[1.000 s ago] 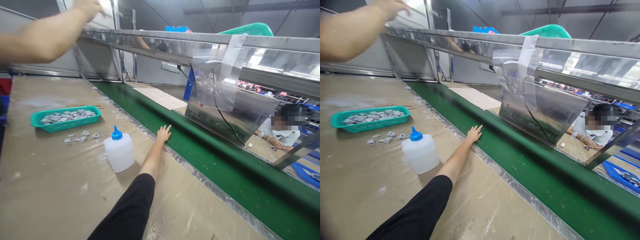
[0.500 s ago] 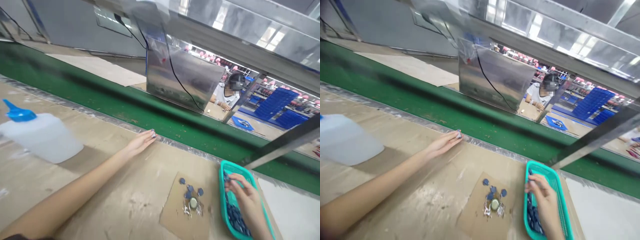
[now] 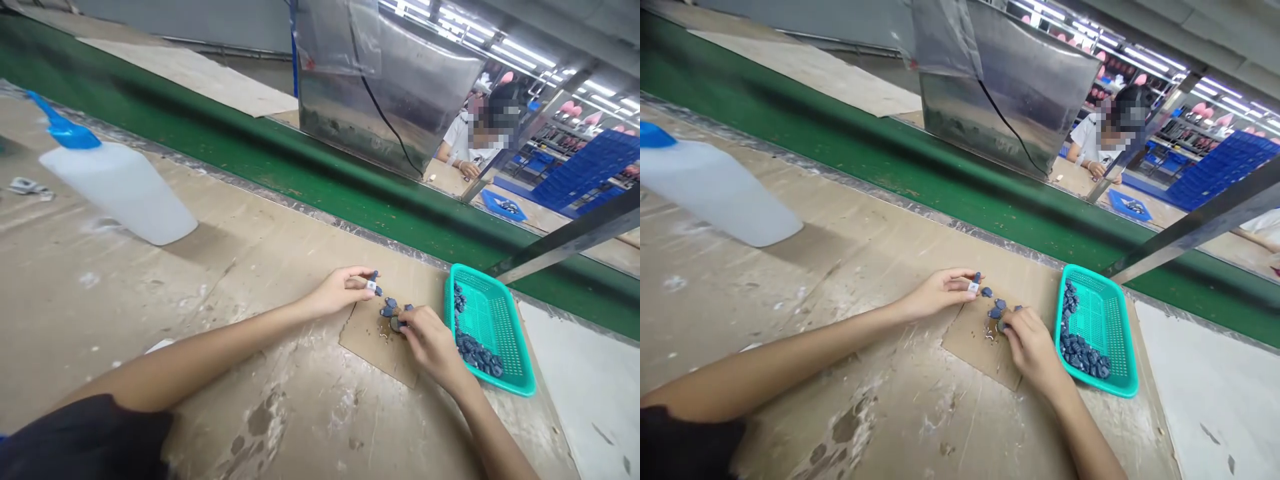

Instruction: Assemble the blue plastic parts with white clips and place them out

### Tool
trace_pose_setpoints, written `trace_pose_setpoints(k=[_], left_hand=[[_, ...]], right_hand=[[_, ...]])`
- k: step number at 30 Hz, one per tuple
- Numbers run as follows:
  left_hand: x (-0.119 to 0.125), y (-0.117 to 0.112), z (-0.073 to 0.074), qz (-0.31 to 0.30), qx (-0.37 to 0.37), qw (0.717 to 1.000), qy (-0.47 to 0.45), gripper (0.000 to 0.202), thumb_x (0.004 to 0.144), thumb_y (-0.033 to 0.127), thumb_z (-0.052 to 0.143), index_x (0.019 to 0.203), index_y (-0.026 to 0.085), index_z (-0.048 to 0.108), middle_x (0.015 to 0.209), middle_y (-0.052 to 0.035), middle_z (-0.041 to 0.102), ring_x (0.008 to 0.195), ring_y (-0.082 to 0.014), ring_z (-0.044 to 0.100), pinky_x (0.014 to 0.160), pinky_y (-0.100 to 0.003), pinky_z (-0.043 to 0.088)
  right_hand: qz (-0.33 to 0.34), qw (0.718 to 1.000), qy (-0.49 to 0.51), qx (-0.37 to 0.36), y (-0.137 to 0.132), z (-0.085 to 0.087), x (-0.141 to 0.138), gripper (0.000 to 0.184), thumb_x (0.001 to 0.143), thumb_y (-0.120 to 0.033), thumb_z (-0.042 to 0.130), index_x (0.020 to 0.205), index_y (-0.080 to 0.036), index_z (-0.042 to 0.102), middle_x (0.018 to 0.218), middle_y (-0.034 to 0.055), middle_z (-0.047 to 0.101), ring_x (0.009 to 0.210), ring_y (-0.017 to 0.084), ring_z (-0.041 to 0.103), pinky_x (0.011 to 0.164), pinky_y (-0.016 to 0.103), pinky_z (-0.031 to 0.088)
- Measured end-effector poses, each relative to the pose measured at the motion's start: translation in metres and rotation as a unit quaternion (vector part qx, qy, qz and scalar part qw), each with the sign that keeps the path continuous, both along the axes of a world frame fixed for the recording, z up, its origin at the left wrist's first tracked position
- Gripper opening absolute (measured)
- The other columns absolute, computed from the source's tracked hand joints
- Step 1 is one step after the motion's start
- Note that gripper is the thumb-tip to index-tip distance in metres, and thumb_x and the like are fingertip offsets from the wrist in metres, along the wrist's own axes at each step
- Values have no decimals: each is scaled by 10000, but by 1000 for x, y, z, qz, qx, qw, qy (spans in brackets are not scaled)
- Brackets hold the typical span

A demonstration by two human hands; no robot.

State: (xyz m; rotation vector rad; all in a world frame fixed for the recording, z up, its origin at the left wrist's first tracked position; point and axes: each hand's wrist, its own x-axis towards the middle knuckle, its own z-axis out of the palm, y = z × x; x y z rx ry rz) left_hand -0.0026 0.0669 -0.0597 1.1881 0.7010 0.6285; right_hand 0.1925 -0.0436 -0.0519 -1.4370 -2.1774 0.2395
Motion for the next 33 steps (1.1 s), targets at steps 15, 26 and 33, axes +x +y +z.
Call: trace_pose_setpoints(k=[15,26,33], left_hand=[[0,-7,-7,-49,111,992,26,368,624,196,667,968,143,548,819,-23,607,747,-115,581,726,-245,459],[-3,-25,10,-60,387,914,107,299,721,216,602,1014,200,543,950,-26,553,805,-121,545,727,-250,453],[0,-30,11,-37,434,893,115,232,691,245,632,885,161,536,855,-20,568,797,-136,532,677,-238,436]], right_hand=[[-35,998,-42,-10,2,-15,-1,98,828,-114,440,837,-185,507,799,63,568,771,193,481,658,326,423],[-124,923,359,-68,-2,13,-10,158,723,-215,636,695,-200,480,788,36,626,850,195,594,744,326,473],[-130,832,526,-122,-4,12,-25,246,677,-160,688,664,-192,444,802,8,671,868,146,616,740,247,484]])
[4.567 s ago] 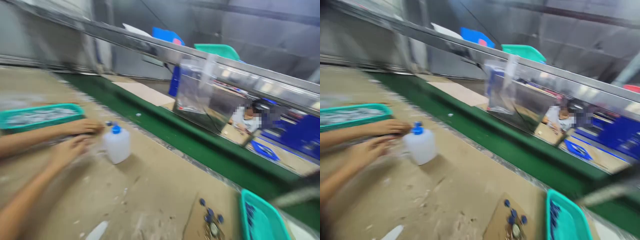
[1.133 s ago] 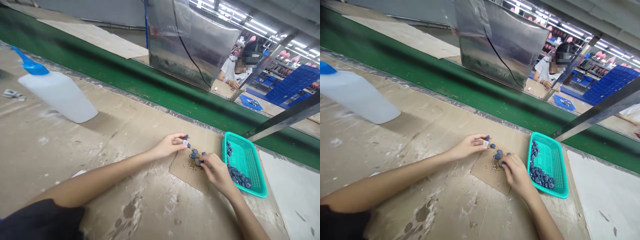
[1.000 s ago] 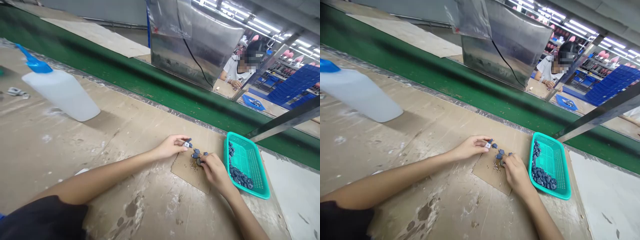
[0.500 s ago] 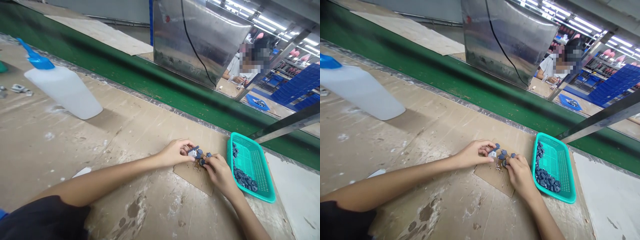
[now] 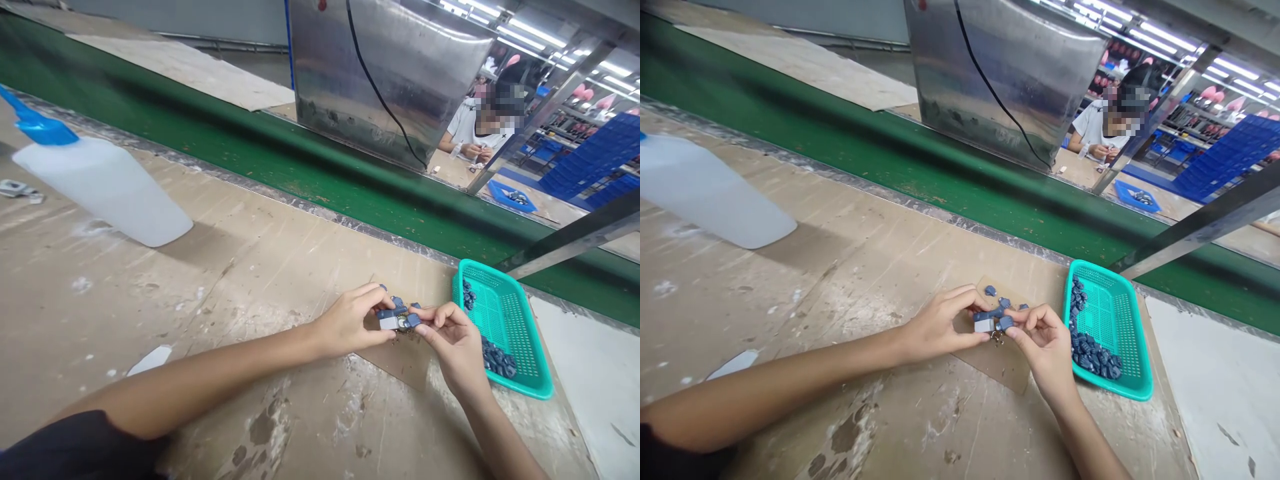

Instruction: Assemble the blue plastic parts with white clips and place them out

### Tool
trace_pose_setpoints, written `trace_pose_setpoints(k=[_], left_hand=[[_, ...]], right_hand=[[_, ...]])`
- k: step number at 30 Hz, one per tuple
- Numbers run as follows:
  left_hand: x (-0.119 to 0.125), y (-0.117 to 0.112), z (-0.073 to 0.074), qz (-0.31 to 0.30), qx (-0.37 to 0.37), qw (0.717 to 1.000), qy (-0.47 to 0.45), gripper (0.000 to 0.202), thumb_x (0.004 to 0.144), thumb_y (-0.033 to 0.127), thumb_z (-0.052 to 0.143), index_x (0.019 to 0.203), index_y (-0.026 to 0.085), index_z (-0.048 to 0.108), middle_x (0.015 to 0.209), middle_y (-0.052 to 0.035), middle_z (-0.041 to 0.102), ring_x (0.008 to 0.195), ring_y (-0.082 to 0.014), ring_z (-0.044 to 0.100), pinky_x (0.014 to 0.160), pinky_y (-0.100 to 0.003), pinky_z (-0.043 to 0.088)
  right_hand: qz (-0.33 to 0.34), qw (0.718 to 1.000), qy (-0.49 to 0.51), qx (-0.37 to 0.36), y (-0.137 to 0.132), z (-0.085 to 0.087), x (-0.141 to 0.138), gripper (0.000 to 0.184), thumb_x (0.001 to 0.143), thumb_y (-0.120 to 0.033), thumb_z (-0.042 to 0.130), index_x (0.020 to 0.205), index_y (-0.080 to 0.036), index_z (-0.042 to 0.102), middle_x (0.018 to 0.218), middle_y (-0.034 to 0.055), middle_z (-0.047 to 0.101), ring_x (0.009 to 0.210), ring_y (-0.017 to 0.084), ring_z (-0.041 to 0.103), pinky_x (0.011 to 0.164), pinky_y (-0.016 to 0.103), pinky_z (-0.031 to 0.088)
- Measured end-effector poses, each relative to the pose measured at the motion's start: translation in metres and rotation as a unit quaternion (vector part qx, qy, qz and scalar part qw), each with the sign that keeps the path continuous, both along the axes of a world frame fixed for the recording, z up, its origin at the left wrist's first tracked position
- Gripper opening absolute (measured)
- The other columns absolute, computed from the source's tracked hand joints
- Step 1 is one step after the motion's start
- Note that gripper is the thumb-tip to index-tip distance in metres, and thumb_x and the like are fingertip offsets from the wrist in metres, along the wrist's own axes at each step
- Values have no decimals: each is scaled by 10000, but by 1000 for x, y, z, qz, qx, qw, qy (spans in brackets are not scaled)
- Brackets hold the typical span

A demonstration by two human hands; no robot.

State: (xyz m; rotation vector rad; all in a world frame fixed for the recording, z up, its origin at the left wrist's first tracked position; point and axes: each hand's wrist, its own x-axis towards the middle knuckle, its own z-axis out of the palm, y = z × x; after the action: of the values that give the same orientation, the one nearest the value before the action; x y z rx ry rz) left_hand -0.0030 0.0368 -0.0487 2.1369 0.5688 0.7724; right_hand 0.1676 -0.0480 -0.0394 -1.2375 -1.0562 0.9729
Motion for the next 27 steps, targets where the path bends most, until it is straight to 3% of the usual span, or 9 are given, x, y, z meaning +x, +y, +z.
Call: trace_pose_setpoints(k=[8,16,21,24,27], left_hand=[[0,-3,0,8,45,999,-25,227,665,216,652,837,145,522,813,-18,546,765,-127,522,676,-227,431],[-2,-5,3,-1,56,998,-41,236,677,196,633,889,144,544,812,-21,560,749,-118,541,670,-214,451],[-4,-11,8,-25,133,987,-90,272,728,160,585,995,117,572,823,-54,571,744,-109,556,673,-195,466],[-3,-14,13,-31,194,973,-118,260,737,148,568,995,122,583,744,-38,563,666,-97,540,627,-192,471],[-3,-19,23,-25,241,960,-139,242,741,152,560,981,127,579,689,-19,548,606,-87,512,588,-191,466]], right_hand=[[-4,998,59,-5,1,-5,-8,325,675,-135,688,694,-202,370,780,-23,667,786,100,620,711,213,487],[-26,999,21,-2,-6,-6,-17,298,671,-157,693,702,-205,401,789,-1,634,840,130,594,770,259,467],[82,990,104,-46,-6,3,-11,240,707,-240,675,794,-220,452,838,9,618,813,140,584,724,258,454],[198,955,181,-129,-5,12,-9,429,674,-338,700,1004,-242,443,911,35,605,864,170,579,735,281,441],[226,931,244,-151,-10,20,-12,573,605,-380,743,1049,-260,402,890,39,608,839,186,591,696,278,440]])
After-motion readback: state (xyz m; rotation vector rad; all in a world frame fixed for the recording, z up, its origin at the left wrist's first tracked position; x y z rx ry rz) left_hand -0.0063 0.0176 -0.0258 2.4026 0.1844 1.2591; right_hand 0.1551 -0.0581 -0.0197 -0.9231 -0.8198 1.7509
